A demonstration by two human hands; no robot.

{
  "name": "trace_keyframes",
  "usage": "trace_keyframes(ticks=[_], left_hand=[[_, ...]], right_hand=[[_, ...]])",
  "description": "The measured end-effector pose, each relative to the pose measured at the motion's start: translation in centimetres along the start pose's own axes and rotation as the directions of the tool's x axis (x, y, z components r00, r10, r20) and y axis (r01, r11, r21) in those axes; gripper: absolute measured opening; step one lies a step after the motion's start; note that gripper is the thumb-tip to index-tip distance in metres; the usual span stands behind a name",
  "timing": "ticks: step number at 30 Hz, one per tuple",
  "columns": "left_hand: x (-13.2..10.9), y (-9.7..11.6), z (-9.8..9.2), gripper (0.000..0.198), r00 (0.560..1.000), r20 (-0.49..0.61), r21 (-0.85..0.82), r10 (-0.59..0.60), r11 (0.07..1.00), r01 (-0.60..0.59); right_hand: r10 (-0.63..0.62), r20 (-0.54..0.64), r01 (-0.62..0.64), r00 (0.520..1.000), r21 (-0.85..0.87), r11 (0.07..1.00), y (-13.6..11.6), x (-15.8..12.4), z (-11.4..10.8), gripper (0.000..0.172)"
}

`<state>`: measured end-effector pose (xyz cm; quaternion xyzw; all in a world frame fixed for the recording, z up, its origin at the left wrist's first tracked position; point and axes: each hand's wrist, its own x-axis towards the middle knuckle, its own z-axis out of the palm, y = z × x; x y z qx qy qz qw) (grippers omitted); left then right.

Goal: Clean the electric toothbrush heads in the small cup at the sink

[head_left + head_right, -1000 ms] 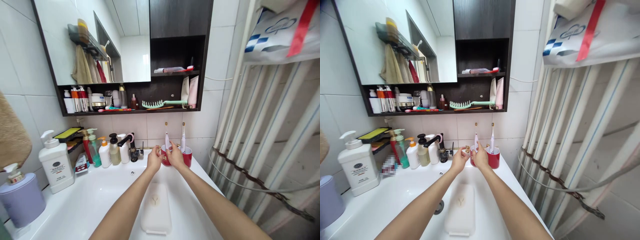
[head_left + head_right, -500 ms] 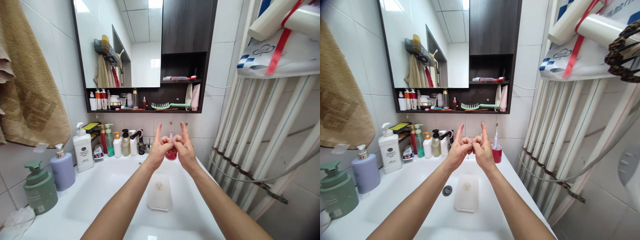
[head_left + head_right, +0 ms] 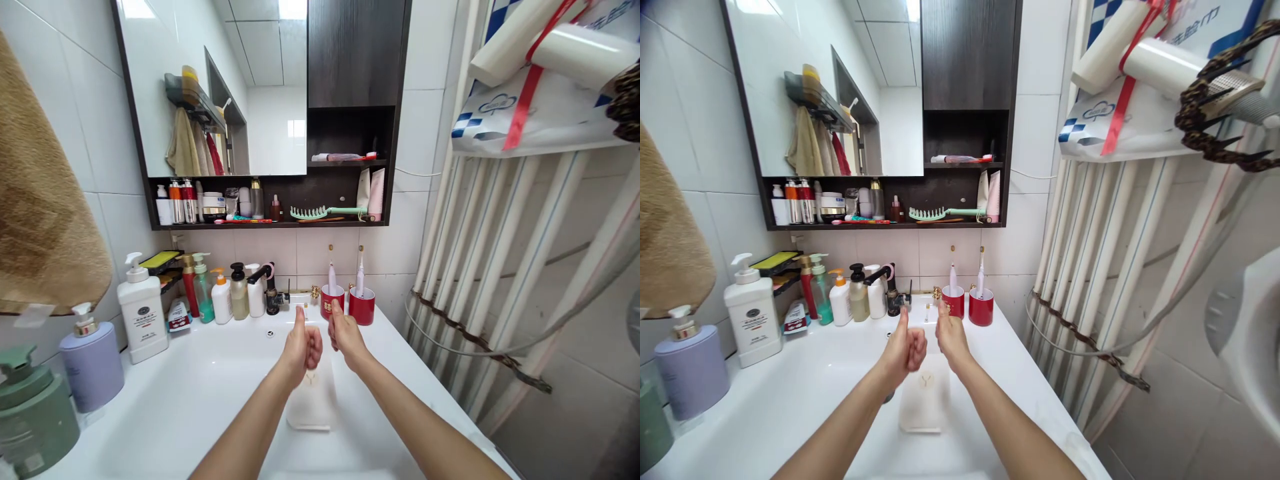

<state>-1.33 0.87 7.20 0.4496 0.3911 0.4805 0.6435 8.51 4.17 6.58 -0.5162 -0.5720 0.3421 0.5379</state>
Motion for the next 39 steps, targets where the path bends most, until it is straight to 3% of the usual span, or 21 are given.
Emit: trace_keyframes(ticks=[2, 6, 10, 13, 17, 23, 26, 30, 33, 39], left_hand=[[0.1, -2.8, -1.3, 0.055, 0.996, -0.071, 0.031, -0.044, 0.998, 0.047], [0.9, -7.5, -3.8, 0.053, 0.983, -0.160, 0.085, -0.095, 0.990, 0.110], [2.0, -9.7, -4.7, 0.053, 0.992, -0.097, 0.201, -0.081, 0.975, 0.099], [2.2, -10.2, -4.8, 0.051, 0.998, -0.006, 0.322, -0.059, 0.945, 0.058], [1.7, -10.0, -4.8, 0.047, 1.000, 0.007, 0.398, -0.009, 0.917, 0.005], [0.7, -9.3, -4.6, 0.040, 0.991, -0.045, 0.512, 0.129, 0.855, -0.088], [0.2, -9.0, -4.5, 0.036, 0.973, -0.100, 0.543, 0.208, 0.831, -0.121], [0.0, -8.2, -4.5, 0.029, 0.917, -0.175, 0.617, 0.359, 0.766, -0.183], [0.8, -7.3, -4.3, 0.026, 0.882, -0.169, 0.665, 0.440, 0.711, -0.227], [4.6, -6.7, -3.6, 0.049, 0.905, -0.135, 0.702, 0.404, 0.684, -0.200]], right_hand=[[-0.074, -0.183, 0.002, 0.980, -0.366, 0.931, 1.9, 1.8, -1.7, 0.044], [-0.116, -0.328, -0.087, 0.938, -0.545, 0.834, 4.2, 6.7, -5.6, 0.024], [-0.088, -0.337, -0.162, 0.937, -0.643, 0.748, 6.0, 10.3, -7.1, 0.030], [-0.079, -0.291, -0.155, 0.954, -0.698, 0.699, 7.0, 10.9, -7.0, 0.021], [-0.122, -0.234, -0.102, 0.964, -0.756, 0.647, 7.0, 9.3, -7.4, 0.018], [-0.214, -0.073, 0.074, 0.974, -0.793, 0.605, 6.2, 3.8, -7.6, 0.013], [-0.241, 0.023, 0.172, 0.970, -0.766, 0.620, 6.4, 0.9, -6.0, 0.010], [-0.197, 0.130, 0.232, 0.972, -0.673, 0.702, 7.0, -2.2, -3.0, 0.008], [-0.176, 0.200, 0.263, 0.964, -0.613, 0.745, 7.6, -3.5, -1.2, 0.008], [-0.156, 0.259, 0.283, 0.953, -0.584, 0.761, 8.3, -4.3, 0.9, 0.010]])
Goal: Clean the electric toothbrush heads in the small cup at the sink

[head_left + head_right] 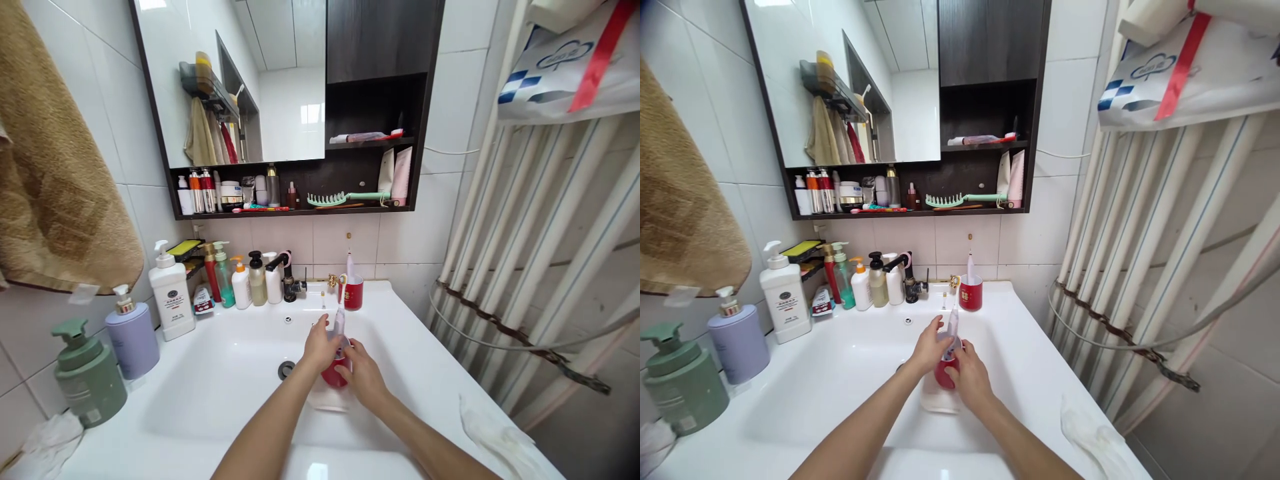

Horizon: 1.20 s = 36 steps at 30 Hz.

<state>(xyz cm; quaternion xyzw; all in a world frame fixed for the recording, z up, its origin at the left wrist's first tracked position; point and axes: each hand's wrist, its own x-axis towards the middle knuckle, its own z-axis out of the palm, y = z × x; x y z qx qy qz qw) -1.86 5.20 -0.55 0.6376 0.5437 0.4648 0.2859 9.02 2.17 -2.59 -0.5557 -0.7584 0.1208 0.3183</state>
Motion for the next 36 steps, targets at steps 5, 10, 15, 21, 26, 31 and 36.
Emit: trace_keyframes(ticks=[5, 10, 15, 21, 26, 31, 36], left_hand=[[1.1, -1.1, 1.3, 0.041, 0.997, -0.044, -0.001, -0.071, 0.997, 0.071], [1.4, -0.5, 1.1, 0.021, 0.985, -0.163, -0.086, -0.058, 0.995, 0.045], [1.8, 3.2, -1.8, 0.035, 0.970, -0.245, -0.263, 0.010, 0.962, -0.076], [-2.8, 5.3, -3.3, 0.037, 0.986, -0.150, -0.406, 0.068, 0.905, -0.124], [-5.8, 3.0, -0.7, 0.036, 0.999, -0.021, -0.409, -0.025, 0.913, 0.014], [-5.7, 2.4, 0.0, 0.030, 0.985, 0.134, -0.487, -0.106, 0.859, 0.158], [-6.4, 3.1, 0.6, 0.044, 0.799, 0.565, -0.614, -0.204, 0.543, 0.573]], right_hand=[[0.000, -0.005, 0.000, 1.000, 0.002, 1.000, -0.6, 0.1, 0.7, 0.009], [-0.011, -0.026, 0.011, 1.000, 0.026, 1.000, -0.2, 0.1, 1.5, 0.011], [-0.066, -0.091, 0.078, 0.994, 0.141, 0.987, 0.2, 0.2, 1.1, 0.025], [0.035, -0.226, 0.128, 0.974, 0.667, 0.734, -2.1, 1.7, -3.0, 0.029], [0.060, 0.004, -0.031, 0.998, 0.884, 0.466, -3.2, 2.2, -3.8, 0.029], [0.145, 0.105, -0.143, 0.984, 0.948, 0.283, -2.5, 2.0, -3.5, 0.020], [0.123, 0.222, -0.214, 0.967, 0.974, -0.079, -2.2, 1.8, -4.3, 0.014]])
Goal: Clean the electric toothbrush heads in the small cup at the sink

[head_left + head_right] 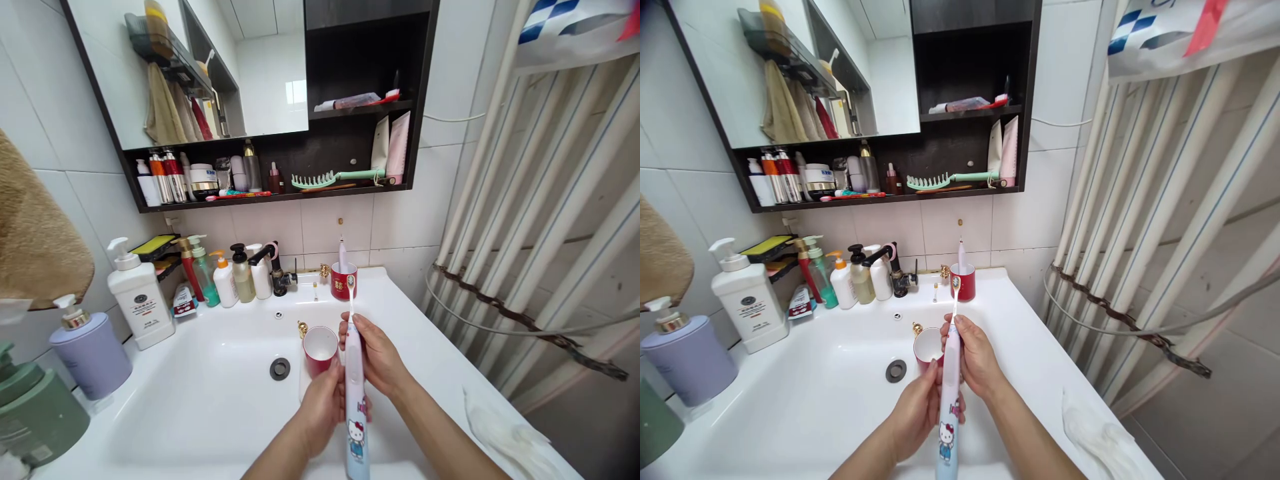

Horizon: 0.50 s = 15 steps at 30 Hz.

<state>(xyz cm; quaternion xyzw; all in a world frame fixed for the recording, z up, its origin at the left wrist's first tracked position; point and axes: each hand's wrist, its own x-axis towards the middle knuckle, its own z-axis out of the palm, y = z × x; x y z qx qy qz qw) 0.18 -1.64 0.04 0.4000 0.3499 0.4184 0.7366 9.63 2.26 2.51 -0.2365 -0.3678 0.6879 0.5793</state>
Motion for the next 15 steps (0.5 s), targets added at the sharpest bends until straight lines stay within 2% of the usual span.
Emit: trace_keyframes(ticks=[3, 6, 9, 11, 15], left_hand=[[0.2, -0.9, 0.3, 0.044, 0.998, 0.003, -0.054, -0.056, 0.997, 0.056], [0.6, -1.6, 0.3, 0.045, 0.996, -0.094, 0.028, 0.003, 1.000, -0.001], [0.8, -1.9, 0.2, 0.045, 0.976, -0.199, 0.158, 0.088, 0.986, -0.057], [0.8, -1.9, 0.3, 0.045, 0.971, -0.218, 0.183, 0.099, 0.981, -0.059], [0.7, -1.9, 0.7, 0.048, 0.988, -0.135, 0.026, -0.070, 0.997, 0.075]], right_hand=[[0.029, 0.024, -0.031, 0.999, 0.085, 0.996, -0.1, -0.1, 0.0, 0.012], [-0.005, -0.015, 0.006, 1.000, 0.078, 0.997, 0.0, 0.0, 0.0, 0.012], [-0.052, -0.107, 0.053, 0.993, 0.001, 0.999, 0.3, 0.0, 0.2, 0.013], [-0.062, -0.161, 0.062, 0.985, -0.005, 0.998, 0.5, 0.0, 0.3, 0.013], [-0.021, -0.180, 0.040, 0.983, 0.105, 0.994, 0.5, 0.1, 0.3, 0.011]])
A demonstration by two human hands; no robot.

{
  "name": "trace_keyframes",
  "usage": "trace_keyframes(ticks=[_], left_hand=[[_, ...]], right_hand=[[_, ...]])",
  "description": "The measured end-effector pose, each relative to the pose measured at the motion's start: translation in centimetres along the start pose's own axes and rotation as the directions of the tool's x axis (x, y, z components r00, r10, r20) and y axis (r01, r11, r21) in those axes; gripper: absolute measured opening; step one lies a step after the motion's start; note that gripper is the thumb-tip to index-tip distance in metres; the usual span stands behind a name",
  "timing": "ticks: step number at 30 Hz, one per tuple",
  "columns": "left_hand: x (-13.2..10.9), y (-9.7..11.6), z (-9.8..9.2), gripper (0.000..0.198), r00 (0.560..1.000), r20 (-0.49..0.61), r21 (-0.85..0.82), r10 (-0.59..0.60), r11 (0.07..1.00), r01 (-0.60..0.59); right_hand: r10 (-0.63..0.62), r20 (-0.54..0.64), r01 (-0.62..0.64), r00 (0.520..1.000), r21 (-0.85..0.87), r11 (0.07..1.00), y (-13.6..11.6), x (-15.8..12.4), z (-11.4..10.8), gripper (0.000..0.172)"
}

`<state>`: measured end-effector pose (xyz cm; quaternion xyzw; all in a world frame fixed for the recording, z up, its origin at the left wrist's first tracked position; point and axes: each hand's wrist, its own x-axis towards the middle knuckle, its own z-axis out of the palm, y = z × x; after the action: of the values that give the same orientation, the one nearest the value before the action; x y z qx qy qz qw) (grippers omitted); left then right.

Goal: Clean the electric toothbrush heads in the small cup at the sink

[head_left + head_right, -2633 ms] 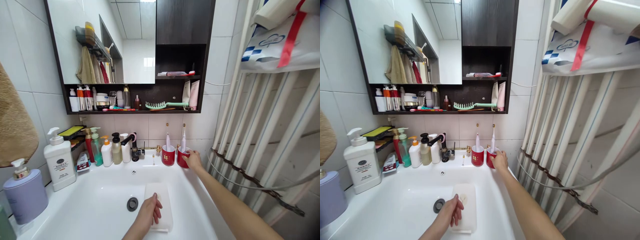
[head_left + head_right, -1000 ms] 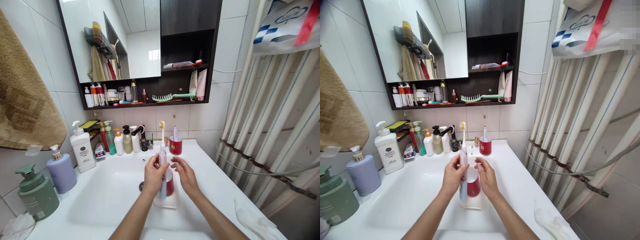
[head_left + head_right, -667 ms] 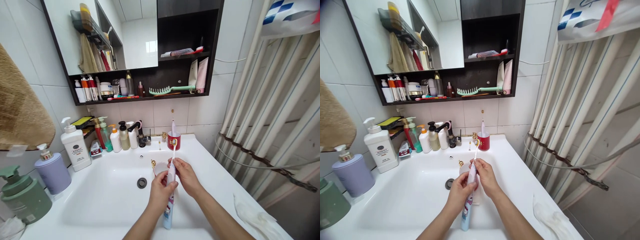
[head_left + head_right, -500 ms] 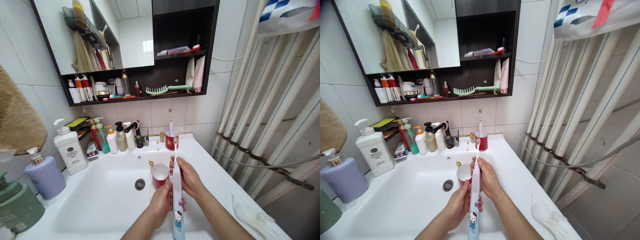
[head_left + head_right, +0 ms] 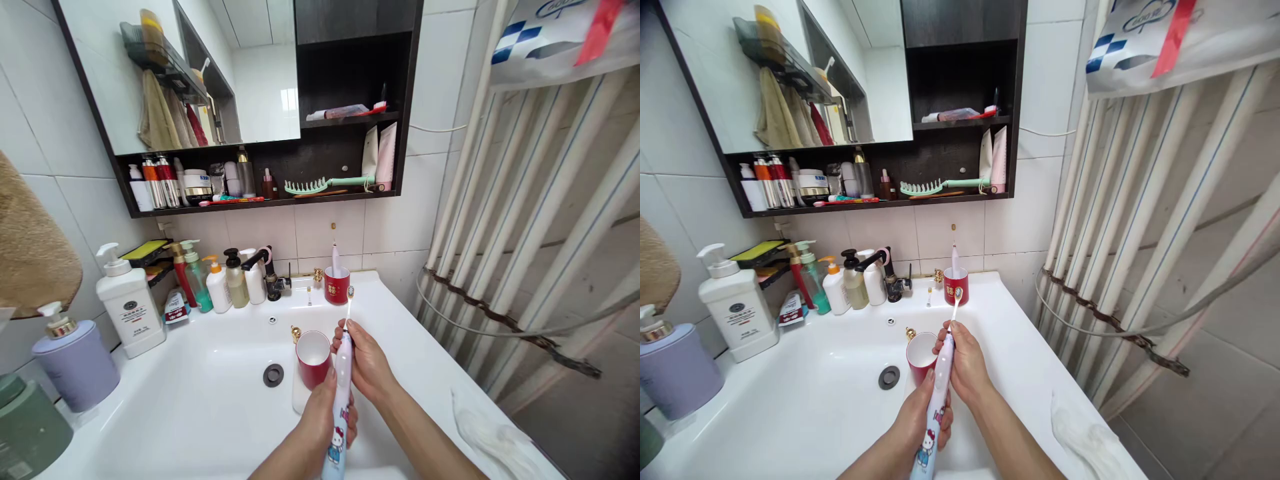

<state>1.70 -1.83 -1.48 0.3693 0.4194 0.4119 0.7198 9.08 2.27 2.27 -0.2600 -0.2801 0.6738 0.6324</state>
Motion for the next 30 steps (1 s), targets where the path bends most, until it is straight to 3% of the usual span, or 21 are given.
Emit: trace_keyframes(ticks=[3, 6, 10, 15, 17, 19, 24, 30], left_hand=[[0.1, -0.2, 0.2, 0.051, 1.000, -0.002, -0.059, -0.011, 0.998, 0.011], [0.3, -0.4, 0.1, 0.052, 0.996, -0.046, -0.020, 0.074, 0.997, -0.075], [0.5, -0.4, -0.1, 0.054, 0.993, -0.031, 0.053, 0.117, 0.992, -0.115], [0.4, -0.4, -0.2, 0.055, 0.998, -0.002, 0.083, 0.058, 0.995, -0.057], [0.2, -0.1, -0.3, 0.052, 0.999, 0.011, 0.058, 0.040, 0.997, -0.041], [-0.2, 0.7, -0.6, 0.048, 0.999, -0.031, -0.016, 0.025, 1.000, -0.026], [-0.8, 3.3, -1.8, 0.046, 0.986, -0.168, -0.243, 0.008, 0.969, -0.049], [-0.1, 3.7, -2.5, 0.047, 0.983, -0.177, -0.343, -0.037, 0.939, -0.026]], right_hand=[[0.017, 0.044, -0.019, 0.999, 0.047, 0.999, -0.2, 0.1, -0.1, 0.010], [0.035, 0.105, -0.040, 0.994, 0.044, 0.998, -0.3, 0.2, -0.2, 0.012], [0.020, 0.104, -0.023, 0.994, 0.026, 0.999, -0.2, 0.2, -0.1, 0.012], [-0.099, -0.035, 0.098, 0.994, -0.022, 0.995, -0.9, 1.1, -1.3, 0.014], [-0.165, -0.125, 0.153, 0.978, -0.104, 0.983, -1.3, 1.7, -2.2, 0.015], [-0.173, -0.160, 0.129, 0.972, -0.253, 0.959, -1.4, 2.2, -2.9, 0.015], [-0.089, -0.113, -0.019, 0.990, -0.715, 0.699, -0.2, 4.8, -1.9, 0.014], [-0.094, -0.155, -0.099, 0.983, -0.893, 0.438, 2.8, 11.3, 0.7, 0.018]])
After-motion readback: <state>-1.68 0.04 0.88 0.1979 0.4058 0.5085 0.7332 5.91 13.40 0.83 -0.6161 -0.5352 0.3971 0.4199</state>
